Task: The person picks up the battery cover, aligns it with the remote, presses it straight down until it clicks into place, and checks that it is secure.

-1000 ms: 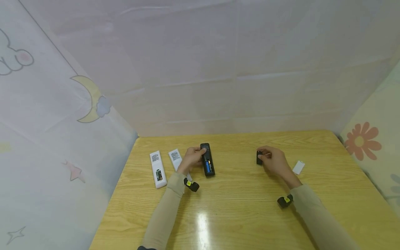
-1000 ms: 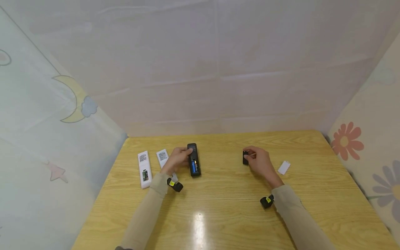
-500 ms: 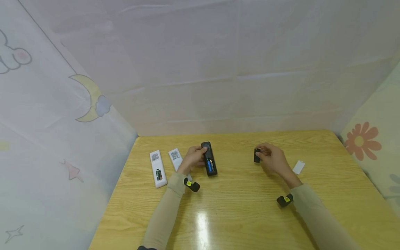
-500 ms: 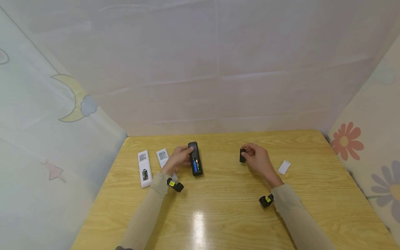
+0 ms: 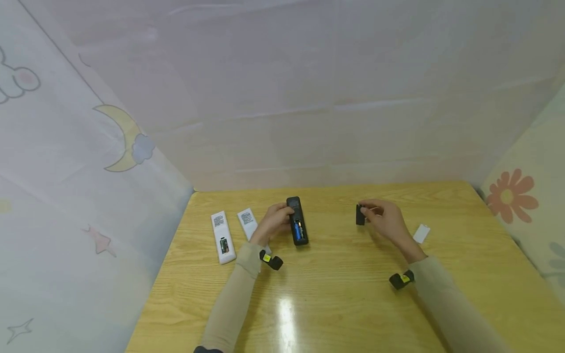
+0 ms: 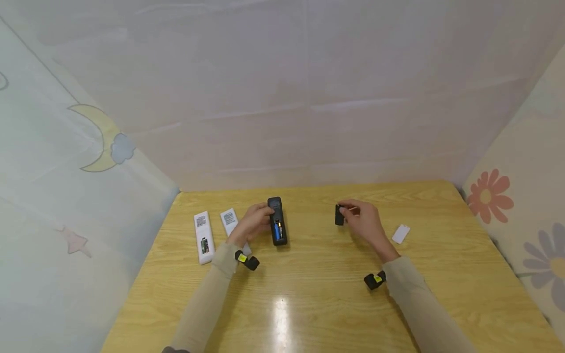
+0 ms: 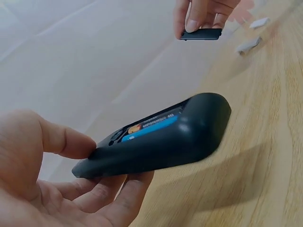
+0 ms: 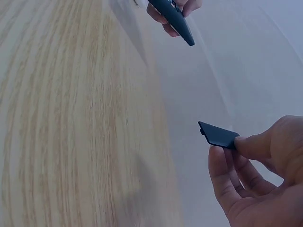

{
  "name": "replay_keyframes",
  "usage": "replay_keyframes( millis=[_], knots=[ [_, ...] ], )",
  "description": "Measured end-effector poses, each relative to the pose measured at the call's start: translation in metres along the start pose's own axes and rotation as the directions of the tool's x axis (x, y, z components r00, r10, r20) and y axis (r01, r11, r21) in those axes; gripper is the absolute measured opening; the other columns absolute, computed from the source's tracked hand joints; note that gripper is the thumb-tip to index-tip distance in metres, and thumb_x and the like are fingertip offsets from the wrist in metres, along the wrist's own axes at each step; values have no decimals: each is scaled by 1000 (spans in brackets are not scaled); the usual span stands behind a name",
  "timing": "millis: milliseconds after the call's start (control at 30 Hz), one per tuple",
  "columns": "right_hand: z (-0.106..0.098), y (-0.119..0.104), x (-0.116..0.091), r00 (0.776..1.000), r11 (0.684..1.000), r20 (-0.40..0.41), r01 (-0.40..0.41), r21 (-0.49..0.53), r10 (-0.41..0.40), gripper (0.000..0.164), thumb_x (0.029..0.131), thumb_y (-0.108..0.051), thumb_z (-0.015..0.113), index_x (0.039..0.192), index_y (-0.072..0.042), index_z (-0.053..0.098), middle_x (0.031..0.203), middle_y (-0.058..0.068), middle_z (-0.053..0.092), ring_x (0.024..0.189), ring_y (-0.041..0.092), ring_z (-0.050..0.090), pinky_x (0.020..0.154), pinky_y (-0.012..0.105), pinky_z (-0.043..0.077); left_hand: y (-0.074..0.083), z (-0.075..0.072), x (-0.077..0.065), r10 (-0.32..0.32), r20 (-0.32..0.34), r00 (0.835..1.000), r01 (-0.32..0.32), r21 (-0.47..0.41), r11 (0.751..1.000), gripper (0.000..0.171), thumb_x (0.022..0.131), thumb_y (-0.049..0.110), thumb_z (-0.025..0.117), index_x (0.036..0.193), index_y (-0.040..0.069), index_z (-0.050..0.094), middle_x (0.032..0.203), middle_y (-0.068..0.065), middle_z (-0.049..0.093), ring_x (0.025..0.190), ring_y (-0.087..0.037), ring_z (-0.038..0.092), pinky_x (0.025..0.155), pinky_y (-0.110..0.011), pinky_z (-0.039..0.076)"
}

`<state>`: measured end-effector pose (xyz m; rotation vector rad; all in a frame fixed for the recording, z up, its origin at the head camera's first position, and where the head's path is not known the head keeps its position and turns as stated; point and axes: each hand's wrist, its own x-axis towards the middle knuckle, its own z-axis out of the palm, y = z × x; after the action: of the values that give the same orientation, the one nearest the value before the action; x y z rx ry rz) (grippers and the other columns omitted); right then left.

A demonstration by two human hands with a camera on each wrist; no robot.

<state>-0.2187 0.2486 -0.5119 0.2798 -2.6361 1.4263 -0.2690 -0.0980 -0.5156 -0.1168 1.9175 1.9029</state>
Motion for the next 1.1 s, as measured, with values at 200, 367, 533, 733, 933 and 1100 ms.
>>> replay_keyframes(
  millis=[200,367,533,733,933,1100],
  knots=[
    [-2,-4,3,1000,998,-6,-23,60,24,29,110,-16,63,132,1,67,116,23,70,91,23,74,77,38,68,4,1,0,16,1,1000,-16,-27,1000,53,109,17,58,154,-7,47,149,-25,58,132,-39,64,114,-50,54],
    [-1,-5,4,999,995,-6,-36,93,36,29,110,-18,63,132,1,67,118,24,69,92,20,75,78,34,68,1,0,0,31,9,999,-31,0,1000,46,110,18,60,149,-5,55,145,-23,62,129,-36,66,112,-48,56],
    [0,-6,6,999,990,-8,-43,135,44,30,109,-18,64,133,1,67,122,25,67,93,4,73,80,33,68,-2,0,-1,47,11,999,-48,26,999,44,110,20,60,148,-3,58,146,-20,62,128,-35,67,111,-46,57],
    [-1,-12,8,999,986,-7,-29,162,31,29,109,-16,64,132,1,68,123,25,65,92,-4,70,77,23,66,-3,3,-2,44,11,999,-44,5,999,47,110,22,61,151,-1,55,145,-19,62,125,-32,69,107,-45,59],
    [-2,-19,9,999,985,-16,-27,171,30,30,109,-16,64,132,2,68,123,25,65,93,-1,71,76,21,65,-2,5,-3,47,11,999,-47,-16,999,49,110,21,61,153,-2,53,144,-20,63,125,-32,69,106,-44,60],
    [-2,-26,10,1000,984,-15,-19,178,22,31,108,-15,65,133,3,68,125,26,66,94,2,72,76,20,65,-2,5,-3,53,4,999,-53,-15,998,49,110,21,61,153,-2,53,142,-20,65,122,-31,70,104,-43,61]
  ],
)
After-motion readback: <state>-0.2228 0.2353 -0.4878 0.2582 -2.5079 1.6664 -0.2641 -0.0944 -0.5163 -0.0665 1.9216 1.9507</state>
